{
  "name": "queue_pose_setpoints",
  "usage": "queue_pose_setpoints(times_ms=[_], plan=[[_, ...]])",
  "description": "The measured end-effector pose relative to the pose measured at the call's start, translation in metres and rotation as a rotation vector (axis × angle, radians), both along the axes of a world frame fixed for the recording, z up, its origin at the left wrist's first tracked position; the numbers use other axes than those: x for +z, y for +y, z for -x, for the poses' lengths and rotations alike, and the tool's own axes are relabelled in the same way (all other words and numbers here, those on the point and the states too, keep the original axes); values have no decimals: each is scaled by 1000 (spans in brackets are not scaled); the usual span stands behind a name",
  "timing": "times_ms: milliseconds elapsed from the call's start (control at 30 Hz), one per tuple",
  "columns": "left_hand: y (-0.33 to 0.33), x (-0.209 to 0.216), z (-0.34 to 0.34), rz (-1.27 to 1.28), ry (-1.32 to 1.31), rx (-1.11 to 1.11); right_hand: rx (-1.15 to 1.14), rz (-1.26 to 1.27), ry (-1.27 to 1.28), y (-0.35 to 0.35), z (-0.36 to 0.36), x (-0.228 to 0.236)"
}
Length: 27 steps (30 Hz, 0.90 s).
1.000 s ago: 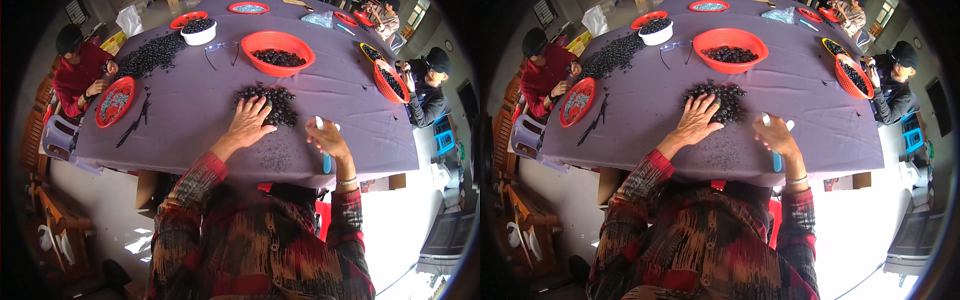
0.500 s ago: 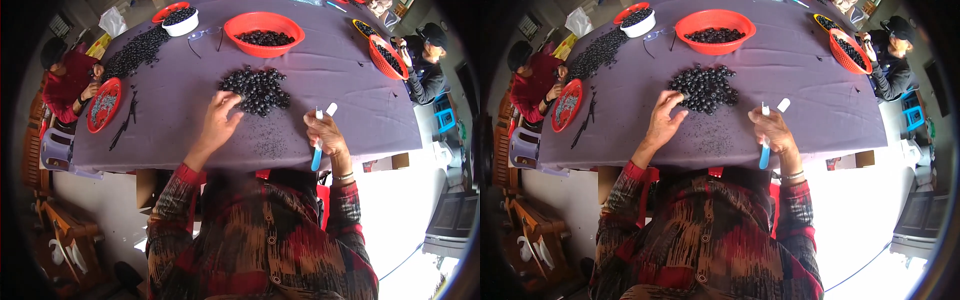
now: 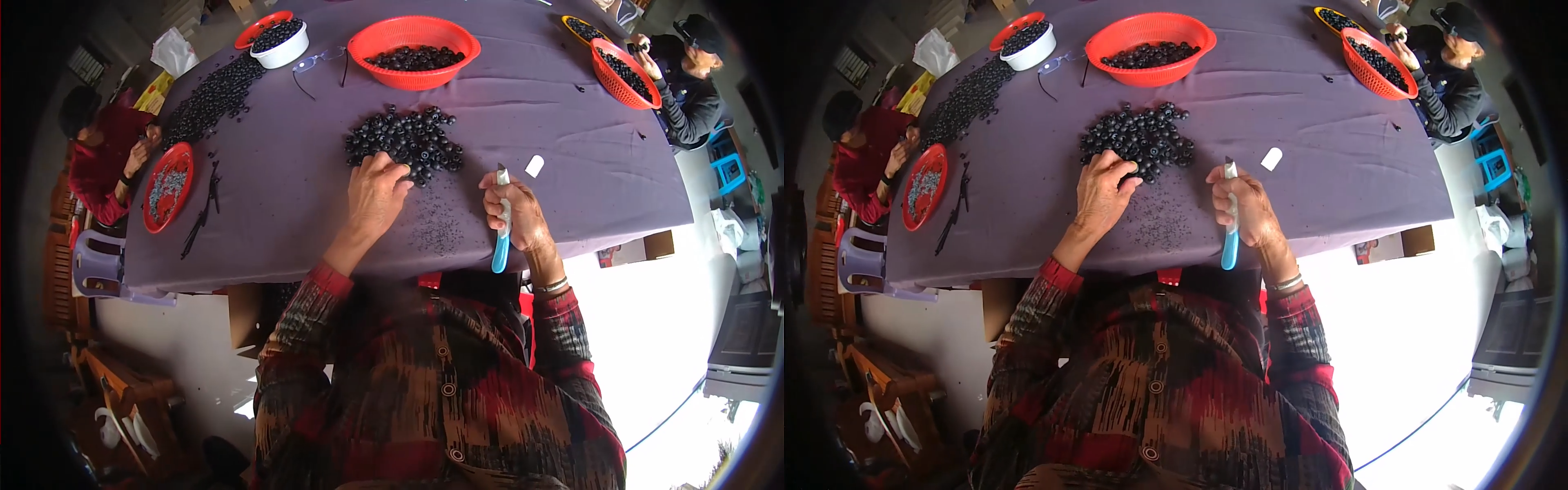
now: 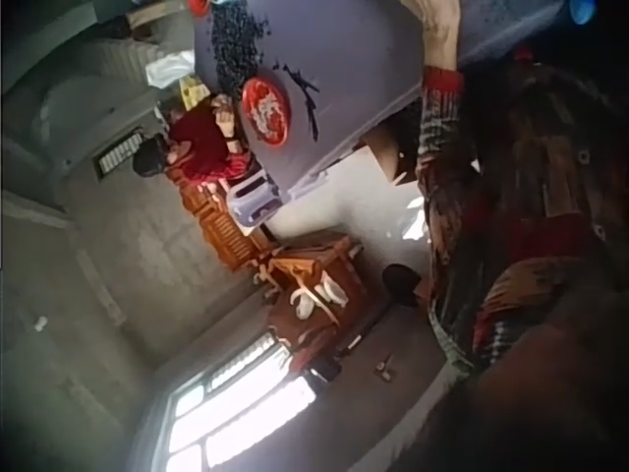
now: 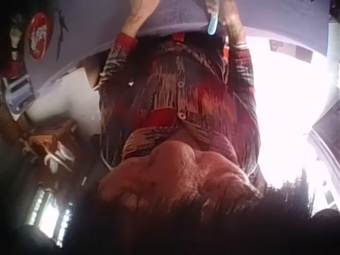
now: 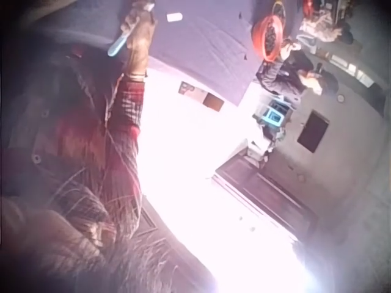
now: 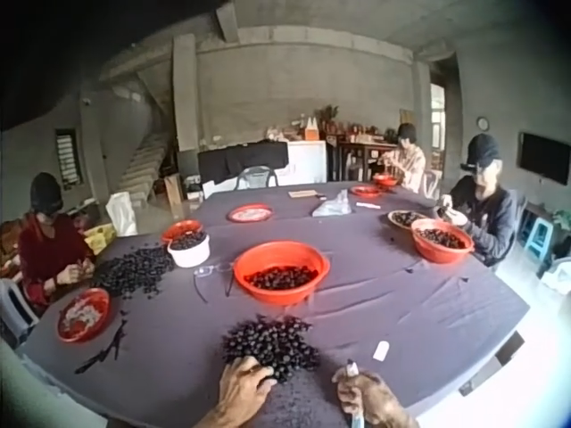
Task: The person assembles small black plastic components by hand at a workshop table.
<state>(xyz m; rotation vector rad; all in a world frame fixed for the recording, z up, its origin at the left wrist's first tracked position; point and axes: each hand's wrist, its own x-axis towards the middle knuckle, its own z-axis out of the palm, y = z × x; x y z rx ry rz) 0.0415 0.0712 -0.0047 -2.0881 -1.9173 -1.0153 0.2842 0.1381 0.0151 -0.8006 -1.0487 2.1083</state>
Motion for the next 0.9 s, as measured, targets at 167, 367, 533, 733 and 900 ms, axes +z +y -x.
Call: queue_pose_setpoints(times_ms=[167,367,533,733,900], plan=[[1,0,5,-50,88,-44,5,-7,21,1,-1,-4],[-3,0,4,-123,-274,-95,0,5,4,-3,2,1],[-28,21,-19,159,-1359,-339,67,-125,-76,-29,20,15],[-50,29,-28,239,-1738,-472,-28,-715,-112,-52,44,46],[-55,27,-31,245,-1792,-458,31,-978,-119,-47,53,49]])
